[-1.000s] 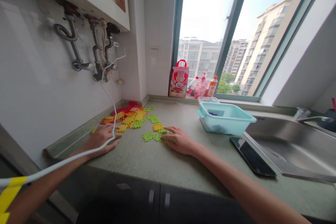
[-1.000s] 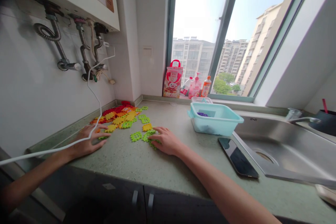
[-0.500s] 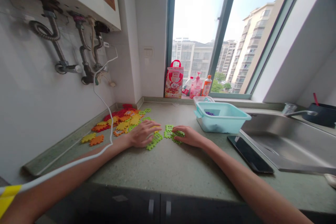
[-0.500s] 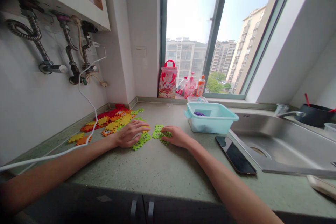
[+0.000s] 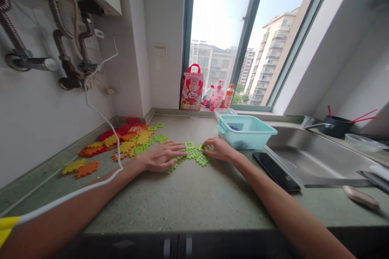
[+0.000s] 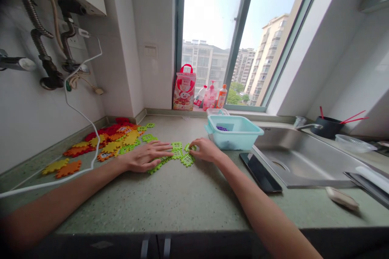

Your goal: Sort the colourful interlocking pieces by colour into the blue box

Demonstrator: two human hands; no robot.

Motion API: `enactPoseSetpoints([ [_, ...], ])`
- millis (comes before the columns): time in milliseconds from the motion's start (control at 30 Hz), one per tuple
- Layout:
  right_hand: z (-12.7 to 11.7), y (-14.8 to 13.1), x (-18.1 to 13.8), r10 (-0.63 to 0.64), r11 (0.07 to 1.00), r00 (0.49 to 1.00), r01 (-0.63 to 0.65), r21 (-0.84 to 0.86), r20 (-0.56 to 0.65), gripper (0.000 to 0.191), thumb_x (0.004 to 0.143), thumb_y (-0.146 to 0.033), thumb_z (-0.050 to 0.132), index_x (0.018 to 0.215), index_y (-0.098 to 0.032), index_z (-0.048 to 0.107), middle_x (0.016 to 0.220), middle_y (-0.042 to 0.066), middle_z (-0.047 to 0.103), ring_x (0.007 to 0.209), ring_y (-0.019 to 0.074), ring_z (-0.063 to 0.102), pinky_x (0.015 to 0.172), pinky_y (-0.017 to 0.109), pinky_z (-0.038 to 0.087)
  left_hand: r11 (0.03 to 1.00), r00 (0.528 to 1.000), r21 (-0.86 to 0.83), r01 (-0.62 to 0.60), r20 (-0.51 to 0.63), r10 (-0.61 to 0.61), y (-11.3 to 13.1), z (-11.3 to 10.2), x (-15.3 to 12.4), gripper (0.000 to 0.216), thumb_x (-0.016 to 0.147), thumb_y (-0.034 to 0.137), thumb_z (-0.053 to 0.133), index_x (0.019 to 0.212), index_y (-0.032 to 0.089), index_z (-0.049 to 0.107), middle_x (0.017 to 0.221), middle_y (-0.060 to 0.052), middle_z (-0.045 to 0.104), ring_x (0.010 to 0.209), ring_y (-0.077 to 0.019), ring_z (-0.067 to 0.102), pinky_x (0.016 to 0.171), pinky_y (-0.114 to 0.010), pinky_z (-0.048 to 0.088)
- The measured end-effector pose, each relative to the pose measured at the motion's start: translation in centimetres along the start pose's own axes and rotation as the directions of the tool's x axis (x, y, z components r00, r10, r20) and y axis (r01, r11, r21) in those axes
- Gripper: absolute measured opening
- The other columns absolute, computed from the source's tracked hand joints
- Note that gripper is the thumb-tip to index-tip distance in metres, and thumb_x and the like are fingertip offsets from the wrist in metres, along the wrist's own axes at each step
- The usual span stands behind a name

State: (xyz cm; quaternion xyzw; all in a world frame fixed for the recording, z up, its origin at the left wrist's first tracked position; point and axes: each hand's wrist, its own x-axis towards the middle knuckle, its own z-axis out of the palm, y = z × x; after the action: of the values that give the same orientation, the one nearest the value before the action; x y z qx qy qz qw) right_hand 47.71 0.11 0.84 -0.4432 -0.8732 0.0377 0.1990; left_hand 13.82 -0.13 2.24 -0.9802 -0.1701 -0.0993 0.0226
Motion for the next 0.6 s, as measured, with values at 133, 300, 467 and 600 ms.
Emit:
enactPoseSetpoints([
  [133,-0.2,-0.3,0.0,0.083,0.995,0.993,-0.087,-0.044,-0.089,0.024,0.084,-0.030,0.073,0.106,-0.021,0.080,0.102,0.008,0.080,0.094,0.0250,0.073,0.088,0.034,0.055,1.000,0.999,-0.016,0.021,-0.044,-0.021,0.7,-0.3,0.3,0.047,0.100,0.034,0.051,0.146,0.033,0.058,0.147,-0.004,0.062,0.140,-0.0288,0.051,0.121,-0.046,0.031],
  [300,-2.0,-2.6,-0.9,0.011,0.996,0.996,-0.003,0.087,-0.091,0.019,0.085,-0.030,0.073,0.101,-0.022,0.077,0.097,0.005,0.077,0.084,0.0188,0.071,0.078,0.028,0.053,0.996,0.990,-0.001,0.084,-0.113,-0.084,0.6,-0.7,-0.3,0.038,0.099,0.040,0.054,0.134,0.032,0.069,0.121,-0.007,0.070,0.117,-0.0287,0.059,0.111,-0.046,0.038],
  [467,-2.1,-5.1,-2.0,0.031,0.998,0.992,-0.026,-0.049,0.125,0.026,0.078,-0.045,0.082,0.085,-0.022,0.074,0.086,0.005,0.073,0.071,0.0191,0.066,0.066,0.028,0.047,0.993,0.989,0.032,0.113,-0.101,-0.110,0.4,-0.6,-0.7,0.041,0.101,0.044,0.053,0.137,0.032,0.068,0.114,-0.008,0.068,0.111,-0.0286,0.059,0.107,-0.045,0.039],
  [600,-1.4,-5.1,-2.0,0.061,0.993,0.994,-0.051,-0.106,0.091,0.020,0.079,-0.037,0.081,0.088,-0.022,0.073,0.087,0.005,0.073,0.073,0.0199,0.066,0.069,0.029,0.047,0.995,0.991,0.012,0.100,-0.089,-0.099,0.8,-0.3,-0.4,0.045,0.101,0.046,0.053,0.142,0.032,0.065,0.117,-0.009,0.067,0.113,-0.0300,0.058,0.107,-0.045,0.039],
])
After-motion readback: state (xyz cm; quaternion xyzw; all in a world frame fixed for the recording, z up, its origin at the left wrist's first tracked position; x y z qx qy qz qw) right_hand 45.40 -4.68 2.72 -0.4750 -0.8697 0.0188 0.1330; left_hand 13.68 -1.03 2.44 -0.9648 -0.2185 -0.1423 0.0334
